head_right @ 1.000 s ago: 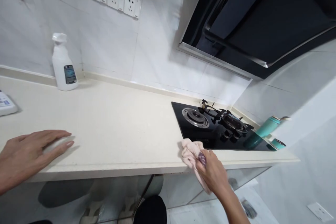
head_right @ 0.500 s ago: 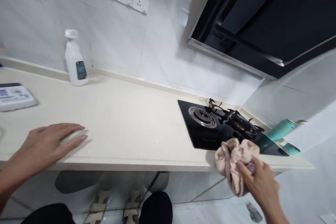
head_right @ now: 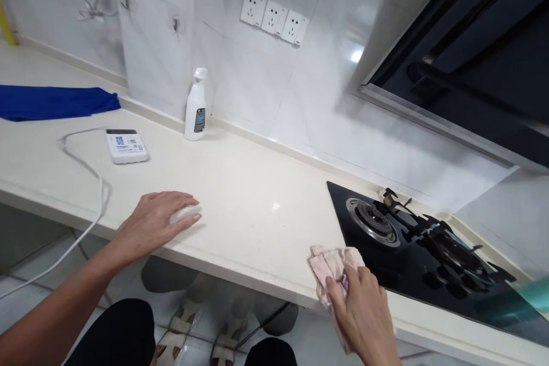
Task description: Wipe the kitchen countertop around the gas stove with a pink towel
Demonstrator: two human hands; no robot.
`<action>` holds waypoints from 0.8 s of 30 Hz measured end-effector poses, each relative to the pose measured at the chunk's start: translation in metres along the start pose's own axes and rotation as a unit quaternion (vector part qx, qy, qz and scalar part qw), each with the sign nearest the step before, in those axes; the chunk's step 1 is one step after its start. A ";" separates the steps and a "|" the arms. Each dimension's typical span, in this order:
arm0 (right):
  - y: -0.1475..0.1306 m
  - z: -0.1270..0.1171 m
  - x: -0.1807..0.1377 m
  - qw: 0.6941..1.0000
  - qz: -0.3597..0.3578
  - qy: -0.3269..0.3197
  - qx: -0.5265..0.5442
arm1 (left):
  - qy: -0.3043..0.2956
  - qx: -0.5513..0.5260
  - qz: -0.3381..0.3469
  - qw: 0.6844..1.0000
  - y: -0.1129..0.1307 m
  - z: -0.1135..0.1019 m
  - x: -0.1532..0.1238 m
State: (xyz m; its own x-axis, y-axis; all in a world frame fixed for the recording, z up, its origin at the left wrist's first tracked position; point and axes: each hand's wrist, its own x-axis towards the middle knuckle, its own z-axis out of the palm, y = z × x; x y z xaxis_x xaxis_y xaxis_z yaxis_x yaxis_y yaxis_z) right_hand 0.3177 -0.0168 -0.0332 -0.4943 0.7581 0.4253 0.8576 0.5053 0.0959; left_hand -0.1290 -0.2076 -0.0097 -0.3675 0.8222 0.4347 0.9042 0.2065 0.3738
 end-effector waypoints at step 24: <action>-0.232 -0.045 0.070 0.818 -0.219 -0.128 0.516 | 0.097 -0.139 0.158 0.973 0.032 0.003 -0.010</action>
State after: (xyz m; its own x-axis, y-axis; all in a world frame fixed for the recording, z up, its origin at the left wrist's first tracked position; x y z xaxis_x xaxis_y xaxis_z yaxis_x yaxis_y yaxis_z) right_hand 0.0908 -0.0992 0.0147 -0.8493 0.4053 0.3382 0.0782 0.7302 -0.6787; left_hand -0.0958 -0.2078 -0.0048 -0.1395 0.7000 0.7004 0.8948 -0.2138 0.3919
